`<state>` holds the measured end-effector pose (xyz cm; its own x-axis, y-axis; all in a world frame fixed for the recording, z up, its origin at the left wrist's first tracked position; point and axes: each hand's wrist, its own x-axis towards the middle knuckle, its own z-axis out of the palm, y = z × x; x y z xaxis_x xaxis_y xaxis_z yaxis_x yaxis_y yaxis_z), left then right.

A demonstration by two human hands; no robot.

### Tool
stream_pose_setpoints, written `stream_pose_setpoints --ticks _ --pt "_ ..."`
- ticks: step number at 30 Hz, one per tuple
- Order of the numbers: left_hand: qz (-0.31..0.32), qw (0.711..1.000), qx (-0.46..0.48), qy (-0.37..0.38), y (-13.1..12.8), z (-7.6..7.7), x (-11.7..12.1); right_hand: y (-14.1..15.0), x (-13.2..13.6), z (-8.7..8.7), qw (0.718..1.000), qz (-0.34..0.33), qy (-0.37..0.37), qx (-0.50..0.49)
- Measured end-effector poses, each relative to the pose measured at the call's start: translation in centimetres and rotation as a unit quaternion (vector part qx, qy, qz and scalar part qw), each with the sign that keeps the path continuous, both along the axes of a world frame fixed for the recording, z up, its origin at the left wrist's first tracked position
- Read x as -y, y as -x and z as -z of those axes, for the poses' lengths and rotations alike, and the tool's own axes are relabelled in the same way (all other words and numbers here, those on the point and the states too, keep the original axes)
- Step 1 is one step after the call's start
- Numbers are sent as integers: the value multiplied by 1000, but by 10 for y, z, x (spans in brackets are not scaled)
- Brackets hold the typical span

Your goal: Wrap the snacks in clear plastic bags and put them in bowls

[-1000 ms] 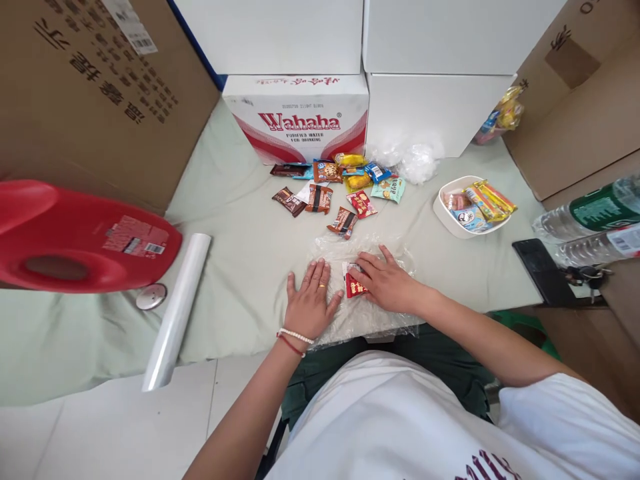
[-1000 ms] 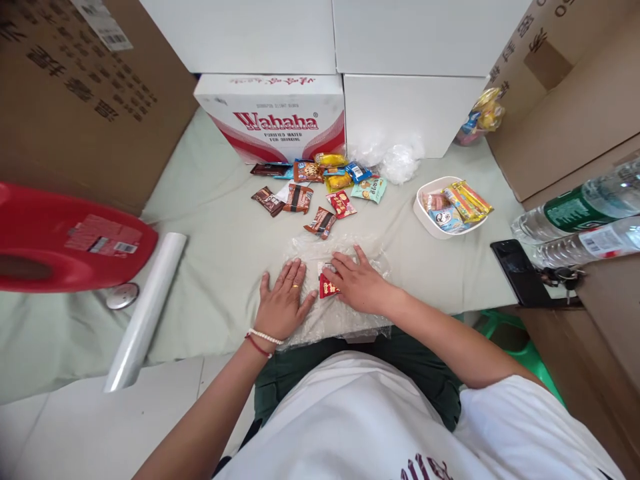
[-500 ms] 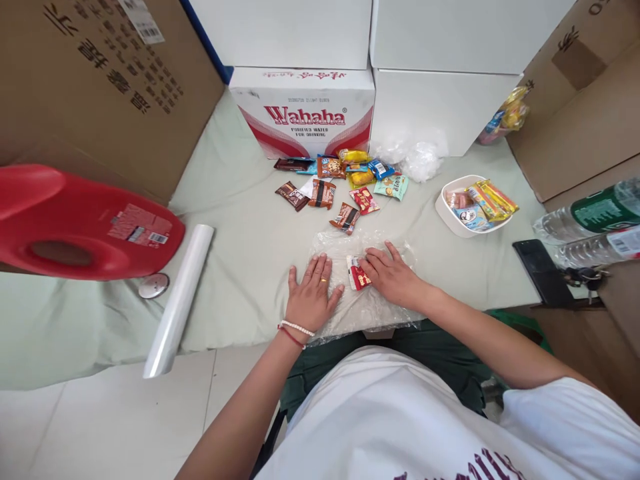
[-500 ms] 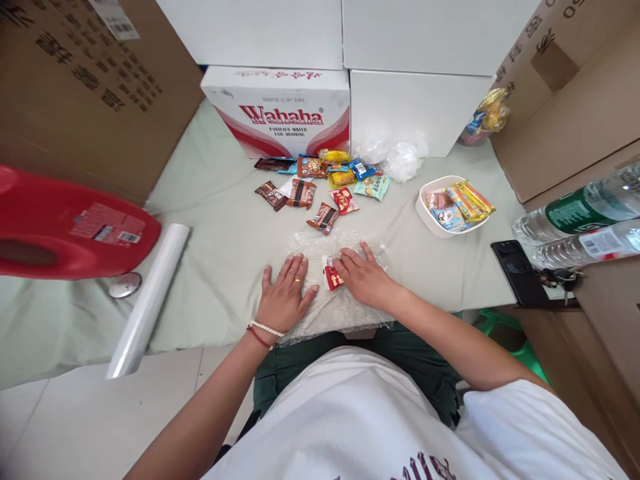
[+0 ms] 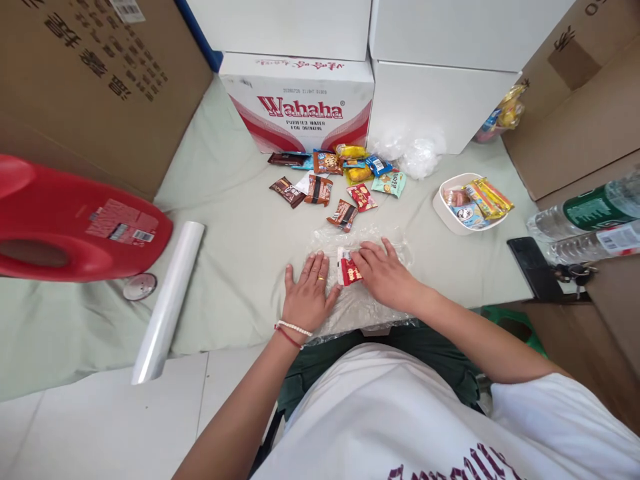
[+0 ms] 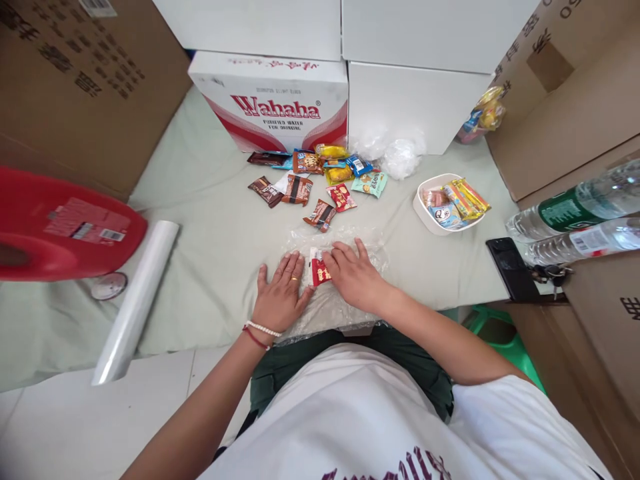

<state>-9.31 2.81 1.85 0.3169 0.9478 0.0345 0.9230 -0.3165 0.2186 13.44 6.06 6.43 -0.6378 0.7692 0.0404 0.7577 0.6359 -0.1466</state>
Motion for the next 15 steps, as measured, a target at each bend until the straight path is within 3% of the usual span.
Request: stream_pose_setpoints --ticks 4,9,12,15 --pt "-2 1000 10 11 2 2 -1 7 4 14 999 9 51 7" --pt "-7 995 91 35 27 -4 -5 -35 28 -3 993 0 69 -99" --pt "82 986 141 32 53 -13 2 -66 59 -4 984 -44 81 -150" --pt "218 962 150 69 76 -17 18 -87 89 15 987 -48 75 -131"
